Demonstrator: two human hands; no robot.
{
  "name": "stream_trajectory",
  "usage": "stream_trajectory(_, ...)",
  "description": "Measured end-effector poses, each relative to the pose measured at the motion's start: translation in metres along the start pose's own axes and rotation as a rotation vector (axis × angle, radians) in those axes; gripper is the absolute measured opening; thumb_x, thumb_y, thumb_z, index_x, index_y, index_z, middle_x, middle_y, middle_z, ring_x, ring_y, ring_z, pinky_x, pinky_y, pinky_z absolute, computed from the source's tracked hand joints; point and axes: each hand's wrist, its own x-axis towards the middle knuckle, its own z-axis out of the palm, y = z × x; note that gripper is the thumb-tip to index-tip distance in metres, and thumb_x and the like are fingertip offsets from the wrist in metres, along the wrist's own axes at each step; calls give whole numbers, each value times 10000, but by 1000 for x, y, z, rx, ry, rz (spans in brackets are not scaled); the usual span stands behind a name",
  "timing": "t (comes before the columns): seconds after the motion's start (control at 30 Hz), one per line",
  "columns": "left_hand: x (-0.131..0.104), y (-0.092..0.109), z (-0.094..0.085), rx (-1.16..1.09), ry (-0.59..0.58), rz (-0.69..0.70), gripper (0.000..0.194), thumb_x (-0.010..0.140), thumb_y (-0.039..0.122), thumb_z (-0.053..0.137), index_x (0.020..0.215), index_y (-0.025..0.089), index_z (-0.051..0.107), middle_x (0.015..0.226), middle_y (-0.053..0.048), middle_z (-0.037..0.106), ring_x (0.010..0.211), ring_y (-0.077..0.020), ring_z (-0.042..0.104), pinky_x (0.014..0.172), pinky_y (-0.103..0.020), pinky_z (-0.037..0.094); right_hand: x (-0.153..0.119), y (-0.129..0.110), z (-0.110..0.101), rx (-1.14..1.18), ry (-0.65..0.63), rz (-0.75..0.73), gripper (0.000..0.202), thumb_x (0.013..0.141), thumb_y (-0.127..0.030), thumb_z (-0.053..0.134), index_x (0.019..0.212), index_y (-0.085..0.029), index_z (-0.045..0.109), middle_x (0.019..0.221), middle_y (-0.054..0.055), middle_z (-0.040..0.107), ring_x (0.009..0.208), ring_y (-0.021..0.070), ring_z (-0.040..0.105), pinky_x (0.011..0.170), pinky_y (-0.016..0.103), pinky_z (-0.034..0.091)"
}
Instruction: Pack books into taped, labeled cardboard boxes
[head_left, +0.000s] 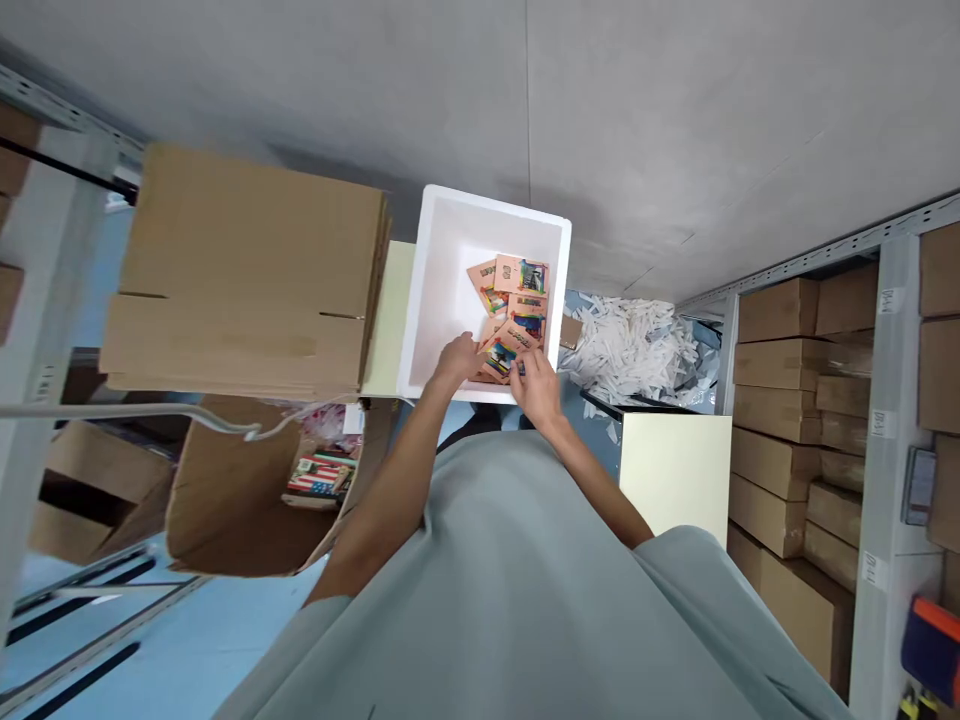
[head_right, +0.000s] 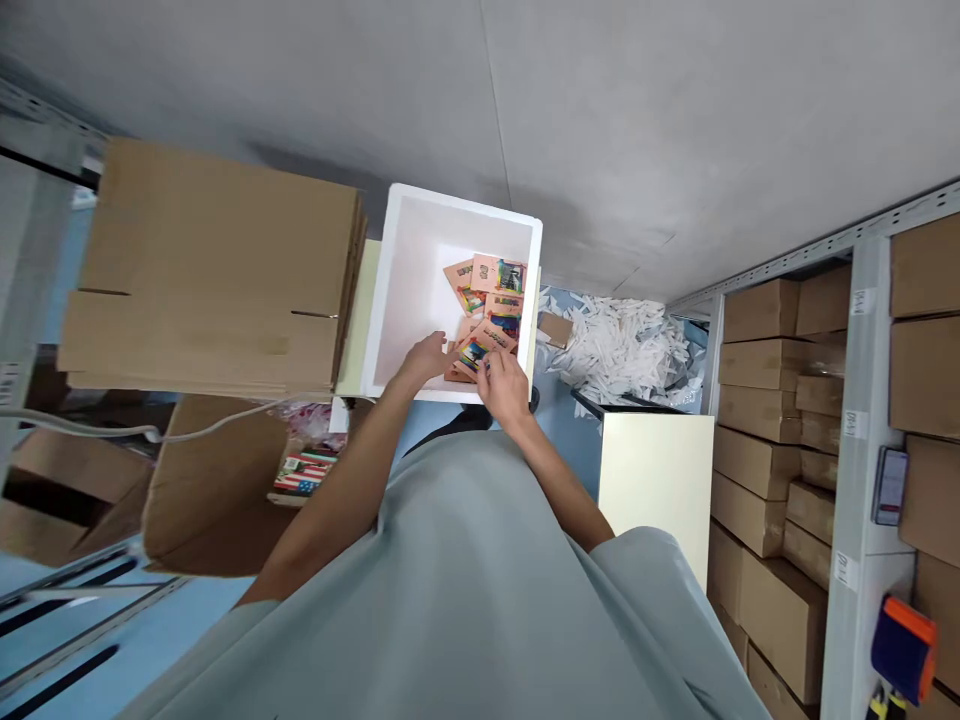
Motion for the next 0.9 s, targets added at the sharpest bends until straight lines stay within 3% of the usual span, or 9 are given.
stream_trajectory(0.13, 27, 15, 5, 31, -60, -9, 475, 912, 410, 810, 1287, 133, 719, 1295, -241, 798, 1251, -417, 751, 976, -407, 576, -4, 0, 3, -76, 0, -12, 214, 1157, -260, 469, 1104, -217, 671, 1127, 141, 726, 1104, 283, 706, 998, 400, 611)
stream_trajectory(0.3, 37, 19, 13, 44, -41, 32, 555, 844, 517, 887, 1216, 132, 741, 1236, -268, 793, 1219, -432, 747, 902, -399, 567, -3, -3, 5, -129, -10, 3, 167, 1145, -253, 518, 1143, -215, 681, 1152, 144, 734, 1130, 287, 718, 999, 403, 613)
stream_trajectory(0.4, 37, 17, 11, 22, -38, 104, 369, 840, 481, 884, 1041, 187, 783, 1039, -191, 814, 1132, -397, 759, 855, -374, 549, -4, -4, 6, -126, 32, 21, 179, 1154, -278, 510, 1142, -227, 681, 1147, 132, 746, 1114, 271, 724, 986, 387, 612)
stream_trajectory(0.5, 44, 13, -3, -26, -24, 192, 276, 930, 496, 787, 929, 219, 795, 906, -137, 790, 1055, -365, 763, 849, -372, 535, -6, -6, 5, -91, 80, 52, 211, 1164, -309, 489, 1128, -226, 680, 1117, 128, 754, 1077, 267, 731, 959, 383, 607)
stream_trajectory(0.67, 81, 10, -48, -257, 175, 278, 403, 1070, 469, 580, 1172, 152, 807, 1112, -184, 782, 1111, -384, 743, 988, -453, 560, -7, -9, 5, -63, 173, 109, 241, 1169, -352, 482, 1102, -222, 674, 1060, 116, 753, 996, 263, 737, 929, 387, 594)
stream_trajectory(0.77, 88, 20, -62, -404, 380, 429, 503, 1054, 361, 606, 1496, 131, 670, 1496, -224, 664, 1490, -424, 561, 1263, -546, 438, -7, -10, 8, -76, 194, 138, 216, 1163, -364, 512, 1111, -231, 675, 1056, 103, 752, 996, 253, 739, 943, 379, 593)
stream_trajectory(0.83, 79, 28, -56, -384, 347, 466, 615, 1052, 296, 606, 1649, 167, 530, 1701, -204, 505, 1668, -403, 356, 1366, -569, 315, -7, -11, 10, -101, 198, 147, 198, 1160, -355, 523, 1113, -236, 674, 1042, 95, 745, 990, 248, 739, 941, 369, 593)
stream_trajectory(0.9, 63, 34, -40, -308, 173, 412, 602, 1029, 273, 651, 1613, 154, 562, 1670, -237, 532, 1650, -428, 386, 1343, -595, 352, -8, -11, 11, -126, 192, 140, 179, 1157, -339, 529, 1113, -238, 671, 1042, 94, 739, 989, 246, 735, 933, 362, 590)
